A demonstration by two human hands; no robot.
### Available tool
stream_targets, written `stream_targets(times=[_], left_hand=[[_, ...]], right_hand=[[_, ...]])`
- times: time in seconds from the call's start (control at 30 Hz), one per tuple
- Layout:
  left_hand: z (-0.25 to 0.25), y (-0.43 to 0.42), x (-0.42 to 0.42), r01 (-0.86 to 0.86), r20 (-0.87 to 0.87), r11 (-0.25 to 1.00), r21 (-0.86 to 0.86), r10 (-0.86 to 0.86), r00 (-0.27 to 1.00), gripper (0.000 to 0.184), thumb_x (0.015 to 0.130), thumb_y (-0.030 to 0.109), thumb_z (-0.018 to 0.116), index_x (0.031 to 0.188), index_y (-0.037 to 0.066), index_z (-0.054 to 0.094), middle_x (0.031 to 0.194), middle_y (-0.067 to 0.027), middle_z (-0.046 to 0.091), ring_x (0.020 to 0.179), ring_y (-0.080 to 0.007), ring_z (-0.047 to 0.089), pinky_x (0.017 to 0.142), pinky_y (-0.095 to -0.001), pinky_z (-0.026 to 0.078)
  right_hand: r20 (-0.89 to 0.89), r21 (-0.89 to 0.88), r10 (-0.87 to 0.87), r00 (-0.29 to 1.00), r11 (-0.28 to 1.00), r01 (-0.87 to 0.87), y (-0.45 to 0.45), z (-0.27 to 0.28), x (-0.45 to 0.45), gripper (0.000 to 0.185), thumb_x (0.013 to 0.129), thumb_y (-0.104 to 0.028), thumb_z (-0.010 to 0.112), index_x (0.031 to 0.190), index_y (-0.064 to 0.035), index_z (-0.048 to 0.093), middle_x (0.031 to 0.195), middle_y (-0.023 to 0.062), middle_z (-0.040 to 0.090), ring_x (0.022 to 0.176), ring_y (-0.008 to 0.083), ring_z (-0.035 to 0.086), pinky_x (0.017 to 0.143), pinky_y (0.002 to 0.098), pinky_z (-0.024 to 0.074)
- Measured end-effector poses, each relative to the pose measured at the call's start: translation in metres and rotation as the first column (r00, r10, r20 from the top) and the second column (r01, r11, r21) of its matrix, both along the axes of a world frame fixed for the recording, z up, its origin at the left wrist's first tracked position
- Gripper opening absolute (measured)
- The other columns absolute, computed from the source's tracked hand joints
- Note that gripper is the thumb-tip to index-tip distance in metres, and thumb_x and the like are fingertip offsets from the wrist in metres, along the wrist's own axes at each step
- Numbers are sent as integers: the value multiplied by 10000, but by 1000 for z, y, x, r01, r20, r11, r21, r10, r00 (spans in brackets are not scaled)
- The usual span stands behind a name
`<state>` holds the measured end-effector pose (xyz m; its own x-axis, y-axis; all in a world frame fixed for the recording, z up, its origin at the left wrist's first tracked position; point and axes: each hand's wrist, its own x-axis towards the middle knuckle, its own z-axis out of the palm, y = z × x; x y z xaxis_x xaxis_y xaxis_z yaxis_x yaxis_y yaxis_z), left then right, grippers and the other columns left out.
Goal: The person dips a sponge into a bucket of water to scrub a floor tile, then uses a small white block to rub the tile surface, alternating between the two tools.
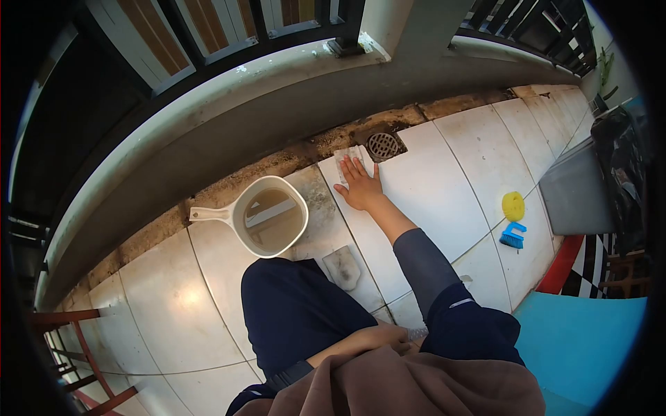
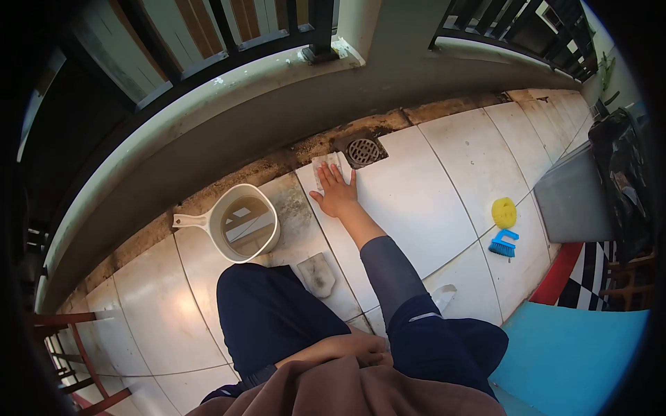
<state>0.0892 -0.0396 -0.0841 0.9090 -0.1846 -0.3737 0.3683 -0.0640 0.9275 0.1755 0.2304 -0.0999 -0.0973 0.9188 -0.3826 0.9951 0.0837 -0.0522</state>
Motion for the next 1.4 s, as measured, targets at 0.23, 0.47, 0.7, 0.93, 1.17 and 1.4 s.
stream_targets(times=[0.23, 0.47, 0.7, 0.93, 1.17, 1.4], left_hand=[[-25, -9, 4, -32, 69, 995, -100, 39, 997, 294, 878, 237, 451, 893, -32, 568, 790, -144, 604, 716, -225, 570, 649, -343, 428], [20, 13, -9, -72, 108, 996, 59, 65, 992, 404, 881, 318, 438, 877, -38, 629, 845, -199, 626, 783, -314, 595, 719, -395, 444], [45, 22, -12, 20, 48, 995, 94, -24, 999, 360, 905, 290, 386, 902, -24, 562, 880, -178, 593, 836, -287, 566, 764, -372, 406], [23, 13, -10, -22, 114, 996, 88, 12, 993, 367, 893, 271, 401, 861, -41, 593, 857, -179, 594, 796, -286, 564, 742, -366, 413], [14, -2, -8, -105, 156, 977, 183, 77, 985, 372, 865, 294, 431, 866, -18, 633, 849, -199, 622, 806, -328, 592, 726, -387, 445], [23, 14, -2, -65, 49, 992, 112, 60, 997, 397, 864, 331, 431, 841, -5, 640, 814, -203, 620, 775, -342, 593, 704, -411, 448]], right_hand=[[-6, 46, -13, 1000, 999, 13, 7, -4, -3, 662, 912, -523, 224, 1434, -160, 39, 1498, -40, -19, 1375, 141, -10, 1080, 528, 1], [-47, 116, 49, 998, 992, -43, -87, -2, 4, 689, 894, -530, 283, 1429, -133, 107, 1499, -8, 43, 1375, 163, 49, 1059, 574, 44], [-111, 161, 110, 988, 983, -92, -191, 14, 24, 556, 901, -446, 361, 1342, -111, 312, 1427, 37, 249, 1322, 190, 221, 1029, 565, 154], [-347, 380, -42, 937, 907, 181, -146, 26, 3, 181, 847, -223, 515, 807, -60, 583, 861, 75, 593, 849, 230, 573, 650, 387, 489], [-288, 549, 58, 956, 828, 115, -104, -33, -12, 148, 834, -157, 510, 777, -34, 569, 787, 115, 577, 768, 284, 556, 674, 385, 469], [-315, 347, 164, 935, 937, -48, 11, -22, -14, 163, 862, -129, 453, 857, -25, 578, 888, 151, 602, 880, 321, 559, 784, 406, 447]])
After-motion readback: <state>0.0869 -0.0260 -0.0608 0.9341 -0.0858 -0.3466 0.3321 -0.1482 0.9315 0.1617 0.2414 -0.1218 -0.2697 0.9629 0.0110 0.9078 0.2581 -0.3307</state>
